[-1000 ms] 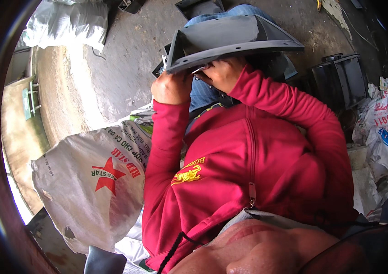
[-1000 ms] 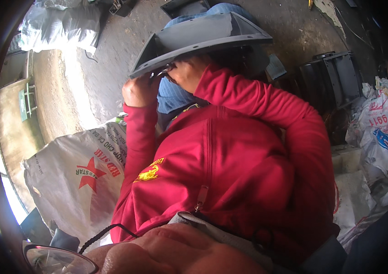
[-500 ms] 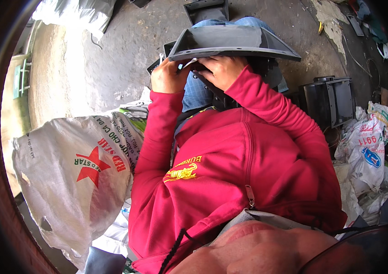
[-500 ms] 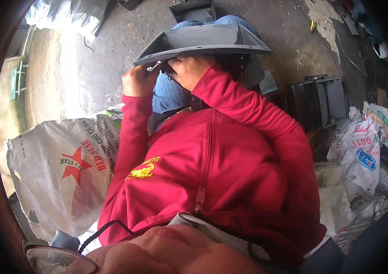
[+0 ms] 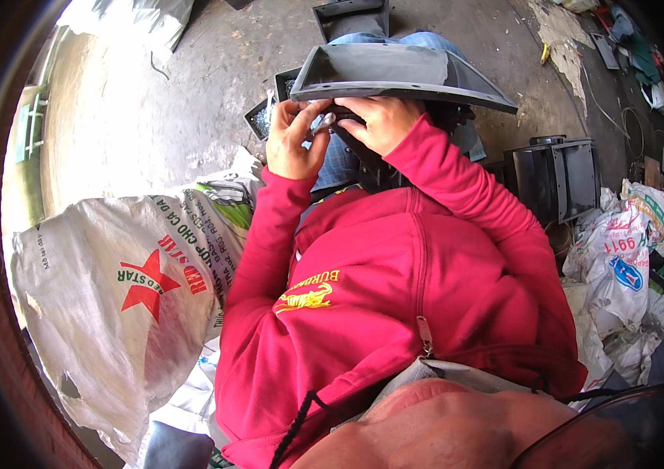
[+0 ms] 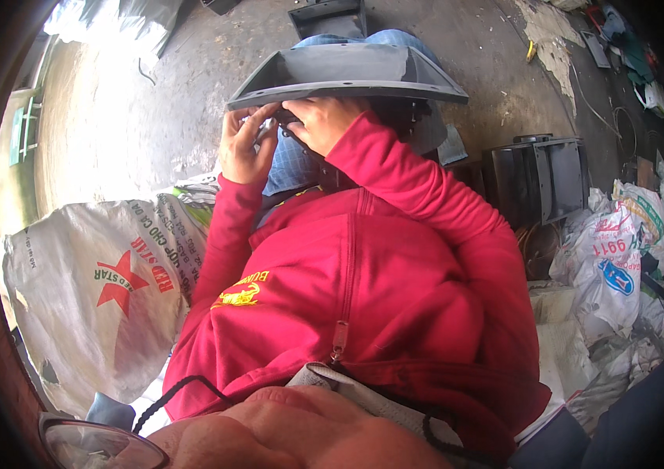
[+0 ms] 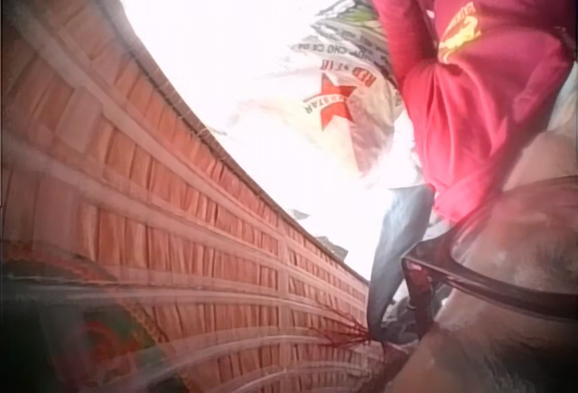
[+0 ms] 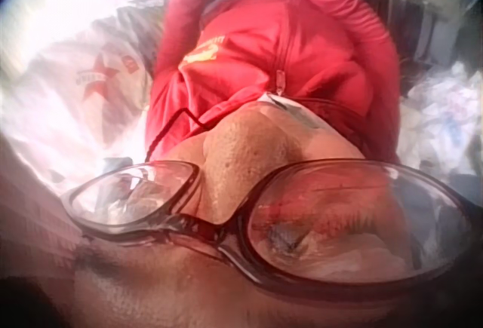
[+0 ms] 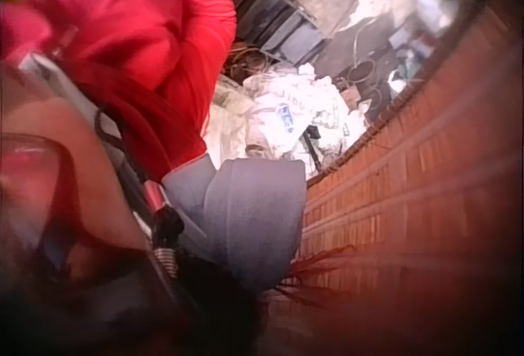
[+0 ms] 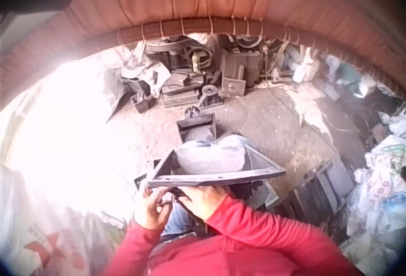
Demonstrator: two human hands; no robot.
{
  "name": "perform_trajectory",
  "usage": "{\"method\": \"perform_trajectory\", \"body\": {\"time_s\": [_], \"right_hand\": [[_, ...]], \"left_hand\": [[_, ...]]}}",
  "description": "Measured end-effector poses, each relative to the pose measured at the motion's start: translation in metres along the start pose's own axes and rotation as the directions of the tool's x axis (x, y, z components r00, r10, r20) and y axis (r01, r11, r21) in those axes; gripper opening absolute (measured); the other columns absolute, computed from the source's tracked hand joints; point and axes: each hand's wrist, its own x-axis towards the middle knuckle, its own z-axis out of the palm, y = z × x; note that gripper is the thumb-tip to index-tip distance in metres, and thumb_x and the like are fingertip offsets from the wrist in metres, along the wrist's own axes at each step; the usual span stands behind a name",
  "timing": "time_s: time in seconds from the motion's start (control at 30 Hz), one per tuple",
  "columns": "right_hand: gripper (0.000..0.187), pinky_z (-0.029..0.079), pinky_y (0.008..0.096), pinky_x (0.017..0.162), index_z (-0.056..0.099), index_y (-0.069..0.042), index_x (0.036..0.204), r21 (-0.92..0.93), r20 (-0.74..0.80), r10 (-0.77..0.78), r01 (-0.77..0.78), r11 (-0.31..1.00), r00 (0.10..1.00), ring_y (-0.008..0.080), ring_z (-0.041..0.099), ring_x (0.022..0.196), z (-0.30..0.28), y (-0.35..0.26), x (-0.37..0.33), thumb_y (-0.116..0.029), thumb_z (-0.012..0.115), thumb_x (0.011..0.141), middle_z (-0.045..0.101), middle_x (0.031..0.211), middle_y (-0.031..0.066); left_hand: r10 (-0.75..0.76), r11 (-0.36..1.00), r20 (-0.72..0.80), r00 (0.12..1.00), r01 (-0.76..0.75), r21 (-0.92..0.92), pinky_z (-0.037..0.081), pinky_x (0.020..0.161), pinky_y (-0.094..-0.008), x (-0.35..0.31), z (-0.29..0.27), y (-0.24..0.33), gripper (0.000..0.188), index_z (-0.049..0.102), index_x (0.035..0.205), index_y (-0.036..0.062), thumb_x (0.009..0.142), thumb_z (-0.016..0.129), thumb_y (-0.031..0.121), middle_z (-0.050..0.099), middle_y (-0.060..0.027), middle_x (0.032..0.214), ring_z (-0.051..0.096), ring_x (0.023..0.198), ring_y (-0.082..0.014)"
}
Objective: The person uses a wrench to tighten bolts on a large metal component, likely part of a motor or machinery. They repeatedly adjust the component's position and work on different bolt locations to secure it.
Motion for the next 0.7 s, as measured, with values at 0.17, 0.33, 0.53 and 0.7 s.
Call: {"method": "perform_trajectory", "body": {"time_s": [0.17, 0.33, 0.53, 0.7], "right_hand": [[0.034, 0.052, 0.0398, 0.081, 0.067, -0.011, 0.107, 0.005, 0.079, 0.060, -0.061, 0.998, 0.995, 0.0303, 0.065, 0.092, -0.002, -0.003, 0.001, -0.027, 0.073, 0.077, 0.068, 0.100, 0.0104], [0.036, 0.051, 0.0412, 0.083, 0.066, -0.013, 0.109, -0.012, 0.061, 0.023, -0.023, 1.000, 0.998, 0.0310, 0.065, 0.093, -0.008, -0.008, 0.007, -0.028, 0.073, 0.077, 0.067, 0.102, 0.0110], [0.037, 0.051, 0.0421, 0.082, 0.065, -0.015, 0.111, -0.053, 0.055, 0.055, -0.052, 0.997, 0.997, 0.0319, 0.065, 0.093, -0.006, -0.011, 0.005, -0.029, 0.072, 0.077, 0.067, 0.103, 0.0113], [0.041, 0.051, 0.0429, 0.082, 0.059, -0.010, 0.115, -0.030, 0.077, 0.066, -0.064, 0.998, 0.995, 0.0327, 0.063, 0.096, -0.011, -0.017, 0.006, -0.022, 0.071, 0.078, 0.065, 0.105, 0.0135]], "left_hand": [[-0.043, 0.998, -0.022, 0.999, 0.043, -0.040, 0.050, 0.060, -0.0299, -0.014, -0.002, -0.003, 0.044, 0.066, 0.115, 0.0141, 0.074, 0.070, 0.001, 0.057, -0.0112, 0.096, 0.060, 0.068, -0.0212], [-0.033, 0.998, 0.081, 0.996, 0.029, 0.053, 0.050, 0.058, -0.0308, -0.002, -0.011, 0.003, 0.039, 0.068, 0.111, 0.0132, 0.074, 0.073, 0.001, 0.058, -0.0081, 0.087, 0.061, 0.070, -0.0200], [0.005, 0.991, 0.049, 0.999, -0.011, 0.133, 0.051, 0.056, -0.0331, 0.001, -0.010, -0.004, 0.033, 0.068, 0.108, 0.0130, 0.076, 0.072, 0.004, 0.062, -0.0065, 0.087, 0.065, 0.066, -0.0204], [0.008, 0.993, 0.092, 0.996, -0.019, 0.120, 0.052, 0.056, -0.0326, 0.001, -0.008, -0.004, 0.032, 0.065, 0.108, 0.0097, 0.077, 0.072, 0.004, 0.064, -0.0074, 0.090, 0.066, 0.067, -0.0216]]}}
